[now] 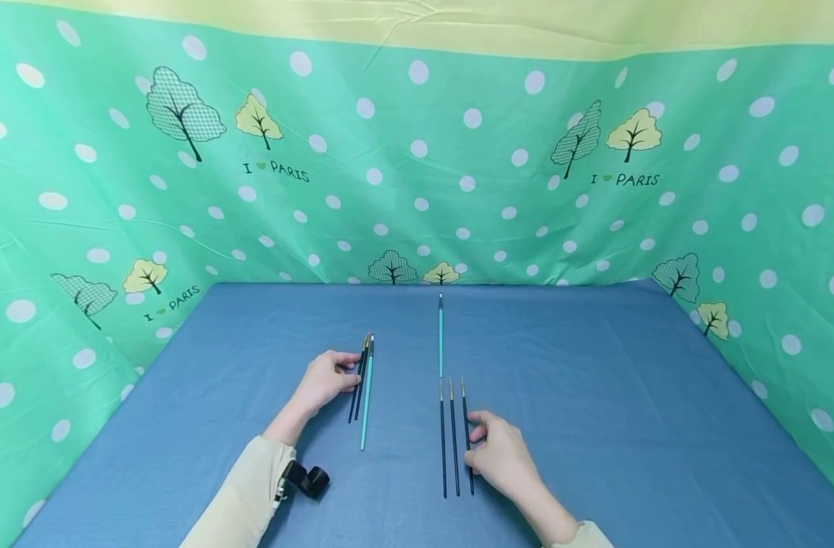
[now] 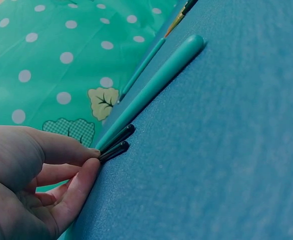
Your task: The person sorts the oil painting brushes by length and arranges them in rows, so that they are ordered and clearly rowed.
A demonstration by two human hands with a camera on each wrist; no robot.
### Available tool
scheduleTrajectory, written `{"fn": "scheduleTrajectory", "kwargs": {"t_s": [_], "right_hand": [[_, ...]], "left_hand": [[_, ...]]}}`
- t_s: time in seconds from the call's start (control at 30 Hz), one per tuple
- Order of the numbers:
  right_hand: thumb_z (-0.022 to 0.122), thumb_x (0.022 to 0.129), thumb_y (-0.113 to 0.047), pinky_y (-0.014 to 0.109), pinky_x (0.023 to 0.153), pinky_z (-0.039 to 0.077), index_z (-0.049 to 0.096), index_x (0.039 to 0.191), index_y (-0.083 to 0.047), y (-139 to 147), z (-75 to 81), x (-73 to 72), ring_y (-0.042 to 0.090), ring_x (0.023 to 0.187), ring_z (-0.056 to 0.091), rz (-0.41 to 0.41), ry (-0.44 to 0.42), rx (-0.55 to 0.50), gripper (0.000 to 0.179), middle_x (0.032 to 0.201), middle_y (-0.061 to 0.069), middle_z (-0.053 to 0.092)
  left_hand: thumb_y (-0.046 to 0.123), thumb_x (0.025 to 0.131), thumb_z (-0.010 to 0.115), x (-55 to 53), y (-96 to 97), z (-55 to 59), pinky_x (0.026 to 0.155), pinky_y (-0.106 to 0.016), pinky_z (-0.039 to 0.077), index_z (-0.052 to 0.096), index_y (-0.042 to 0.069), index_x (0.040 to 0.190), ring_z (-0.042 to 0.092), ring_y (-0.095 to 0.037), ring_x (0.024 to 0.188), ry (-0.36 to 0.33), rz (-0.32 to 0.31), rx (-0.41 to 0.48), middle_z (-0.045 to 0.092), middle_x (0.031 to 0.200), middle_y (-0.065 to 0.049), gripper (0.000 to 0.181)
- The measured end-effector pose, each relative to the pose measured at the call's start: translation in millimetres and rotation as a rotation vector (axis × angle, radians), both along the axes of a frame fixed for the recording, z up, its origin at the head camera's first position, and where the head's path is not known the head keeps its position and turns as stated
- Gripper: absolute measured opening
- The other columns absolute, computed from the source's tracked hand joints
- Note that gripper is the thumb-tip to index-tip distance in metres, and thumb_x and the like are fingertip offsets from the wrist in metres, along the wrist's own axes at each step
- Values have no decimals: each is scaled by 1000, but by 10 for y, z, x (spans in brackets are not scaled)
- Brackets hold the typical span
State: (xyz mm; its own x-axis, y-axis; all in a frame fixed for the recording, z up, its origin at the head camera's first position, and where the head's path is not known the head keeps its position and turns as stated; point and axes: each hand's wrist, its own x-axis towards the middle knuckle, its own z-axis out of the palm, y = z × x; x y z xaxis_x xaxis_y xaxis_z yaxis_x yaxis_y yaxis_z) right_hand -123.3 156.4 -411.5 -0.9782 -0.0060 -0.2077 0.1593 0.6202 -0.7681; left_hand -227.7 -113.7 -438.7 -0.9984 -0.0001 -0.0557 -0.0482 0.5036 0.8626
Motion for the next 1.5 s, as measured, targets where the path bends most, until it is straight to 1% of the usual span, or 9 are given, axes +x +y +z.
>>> {"fn": "scheduleTrajectory", "kwargs": {"t_s": [0.43, 0.7, 1.0, 1.2, 1.5], "right_hand": [[64, 65, 7, 23, 48, 49, 53, 121, 2, -25, -13, -3, 10, 57, 54, 9, 27, 91, 58, 84, 4, 54], [65, 64, 7, 23, 48, 49, 54, 121, 2, -35, -5, 2, 10, 56, 54, 19, 25, 107, 58, 83, 3, 54], [65, 64, 7, 23, 48, 49, 53, 121, 4, -34, 0, 5, 10, 54, 54, 28, 26, 106, 59, 83, 3, 54], [64, 66, 5, 24, 48, 48, 54, 120, 2, -12, 7, -10, 11, 52, 54, 22, 36, 90, 54, 81, 3, 54], [65, 72, 1, 24, 48, 49, 56, 117, -1, -89, 97, -135, 11, 54, 55, 46, 70, 61, 45, 82, 3, 56]], "left_hand": [[-1, 77, 66, 8, 0, -1, 58, -22, 56, 61, -2, 115, 58, -12, 66, 9, -4, -4, 53, 100, -14, 39], [-1, 77, 66, 13, -15, 2, 58, -23, 56, 60, -2, 117, 59, -12, 66, 13, -15, 2, 56, 100, -14, 40], [-1, 77, 66, 11, -20, 1, 58, -22, 56, 60, -3, 116, 58, -12, 66, 21, -24, 5, 55, 99, -14, 40], [-1, 77, 66, 11, -18, 3, 58, -22, 56, 60, -3, 116, 58, -13, 67, 20, -21, 5, 52, 99, -14, 39], [0, 78, 65, 1, -22, -17, 59, -22, 56, 60, -2, 115, 57, -13, 68, 17, -23, 7, 52, 98, -14, 38]]}}
